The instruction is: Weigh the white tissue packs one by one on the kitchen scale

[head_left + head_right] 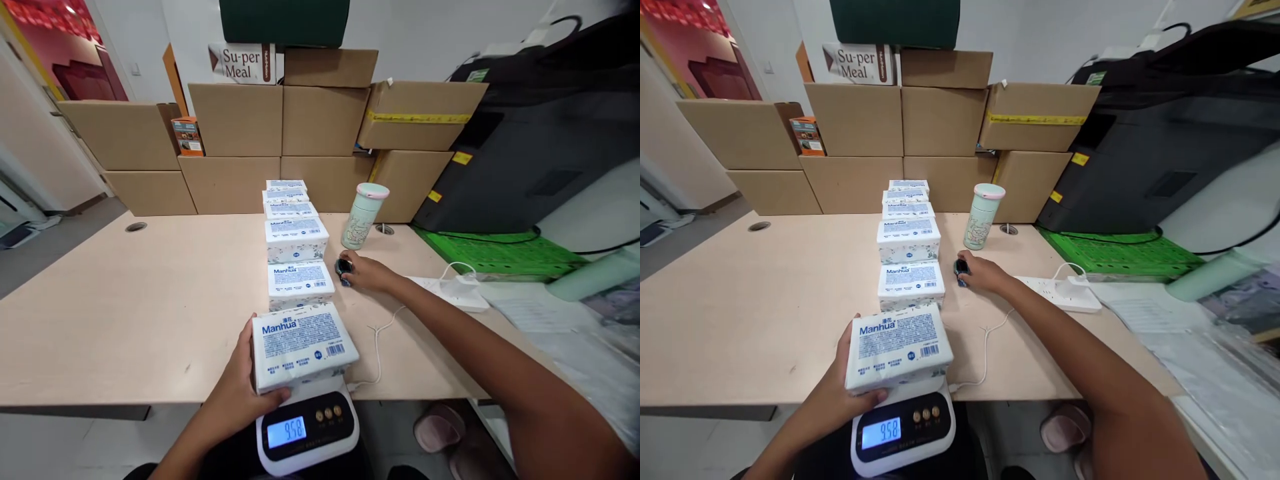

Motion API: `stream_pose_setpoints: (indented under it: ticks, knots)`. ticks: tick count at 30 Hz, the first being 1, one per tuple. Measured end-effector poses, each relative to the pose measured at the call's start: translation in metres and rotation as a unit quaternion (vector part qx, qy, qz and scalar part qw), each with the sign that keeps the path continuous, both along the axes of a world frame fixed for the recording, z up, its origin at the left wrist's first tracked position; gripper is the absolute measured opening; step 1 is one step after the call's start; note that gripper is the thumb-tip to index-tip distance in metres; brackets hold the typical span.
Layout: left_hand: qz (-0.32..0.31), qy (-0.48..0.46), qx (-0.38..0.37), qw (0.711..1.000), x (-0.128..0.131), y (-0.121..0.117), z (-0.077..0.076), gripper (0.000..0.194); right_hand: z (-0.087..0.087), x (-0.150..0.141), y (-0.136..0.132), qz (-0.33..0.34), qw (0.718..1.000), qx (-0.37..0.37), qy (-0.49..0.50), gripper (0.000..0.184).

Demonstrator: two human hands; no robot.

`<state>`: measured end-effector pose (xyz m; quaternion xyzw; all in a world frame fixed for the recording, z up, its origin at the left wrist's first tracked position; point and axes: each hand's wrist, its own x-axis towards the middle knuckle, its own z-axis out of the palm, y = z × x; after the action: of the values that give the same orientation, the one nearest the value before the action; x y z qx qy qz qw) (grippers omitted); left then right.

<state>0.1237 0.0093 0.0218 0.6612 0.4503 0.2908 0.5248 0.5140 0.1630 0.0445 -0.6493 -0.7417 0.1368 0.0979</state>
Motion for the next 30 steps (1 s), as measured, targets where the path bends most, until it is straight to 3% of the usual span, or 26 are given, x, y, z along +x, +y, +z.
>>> stream_pose_setpoints:
  ticks: [5,8,11,14,18,21,23,25,30]
  knots:
    - [-0.015,-0.017,0.016,1.000,-0.002,0.000,-0.004,0.140,0.001,-0.007,0.014,-0.034,0.996,0.010,-0.085,0.069]
    - [-0.031,-0.020,0.013,0.999,-0.008,0.000,-0.011,0.140,0.003,-0.008,0.003,-0.026,0.987,0.092,-0.129,0.060]
    - [-0.046,-0.055,0.035,0.997,-0.015,0.001,-0.022,0.139,0.004,-0.014,-0.030,-0.007,0.976,0.204,-0.071,0.052]
    - [-0.051,-0.108,0.074,0.990,-0.020,0.003,-0.032,0.137,-0.003,-0.028,-0.083,-0.031,0.957,0.272,0.096,0.046]
    - [-0.048,-0.138,0.089,0.985,-0.020,0.004,-0.034,0.131,-0.027,-0.055,-0.153,-0.067,0.907,0.301,0.288,0.036]
    - [-0.044,-0.148,0.086,0.984,-0.018,0.004,-0.031,0.131,-0.040,-0.063,-0.176,-0.070,0.901,0.304,0.301,0.033]
    - [-0.043,-0.147,0.080,0.985,-0.018,0.005,-0.029,0.133,-0.040,-0.059,-0.168,-0.075,0.909,0.303,0.276,0.035]
    - [-0.042,-0.145,0.073,0.986,-0.018,0.005,-0.027,0.134,-0.035,-0.050,-0.140,-0.084,0.921,0.290,0.245,0.045]
    - [-0.043,-0.140,0.074,0.986,-0.018,0.006,-0.031,0.134,-0.018,-0.026,-0.013,-0.060,0.978,0.158,0.122,0.076]
